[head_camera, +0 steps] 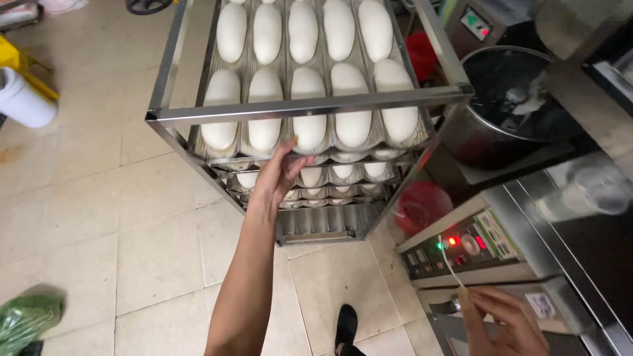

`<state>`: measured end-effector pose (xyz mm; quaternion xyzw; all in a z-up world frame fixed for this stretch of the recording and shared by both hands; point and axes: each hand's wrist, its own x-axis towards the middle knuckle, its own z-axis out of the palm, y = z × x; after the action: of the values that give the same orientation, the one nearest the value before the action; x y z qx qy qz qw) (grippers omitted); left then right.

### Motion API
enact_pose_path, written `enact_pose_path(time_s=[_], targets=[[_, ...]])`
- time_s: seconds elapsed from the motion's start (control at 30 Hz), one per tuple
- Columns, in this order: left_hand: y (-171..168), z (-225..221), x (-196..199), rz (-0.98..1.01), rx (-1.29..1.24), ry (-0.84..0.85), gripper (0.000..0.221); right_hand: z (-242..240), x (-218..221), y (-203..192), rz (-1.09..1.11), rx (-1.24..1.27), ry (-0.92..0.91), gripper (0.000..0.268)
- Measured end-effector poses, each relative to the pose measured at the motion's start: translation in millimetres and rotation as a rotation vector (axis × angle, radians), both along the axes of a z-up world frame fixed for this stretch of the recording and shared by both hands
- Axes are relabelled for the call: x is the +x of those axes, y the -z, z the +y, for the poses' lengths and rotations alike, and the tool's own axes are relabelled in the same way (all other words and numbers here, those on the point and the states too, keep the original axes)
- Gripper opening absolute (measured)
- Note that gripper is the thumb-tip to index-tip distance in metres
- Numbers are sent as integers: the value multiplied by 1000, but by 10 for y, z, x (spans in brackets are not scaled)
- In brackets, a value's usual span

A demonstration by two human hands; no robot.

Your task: Scoring unbaked bread dough on a metal rack using a razor blade.

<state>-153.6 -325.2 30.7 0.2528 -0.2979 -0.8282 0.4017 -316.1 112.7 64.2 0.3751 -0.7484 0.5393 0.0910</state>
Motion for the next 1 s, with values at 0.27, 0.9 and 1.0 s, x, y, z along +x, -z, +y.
enact_pose_path(time_s=[0.27,0.9,1.0], targets=[[64,3,-116,107,-119,-94,53,-526,-402,84,-94,199,-55,14],[721,1841,557,-140,220,-124,115,-538,112,-78,51,52,-301,11],[1125,2942,1070,-231,216,122,105,-411,450,-164,5,-4,-377,10]])
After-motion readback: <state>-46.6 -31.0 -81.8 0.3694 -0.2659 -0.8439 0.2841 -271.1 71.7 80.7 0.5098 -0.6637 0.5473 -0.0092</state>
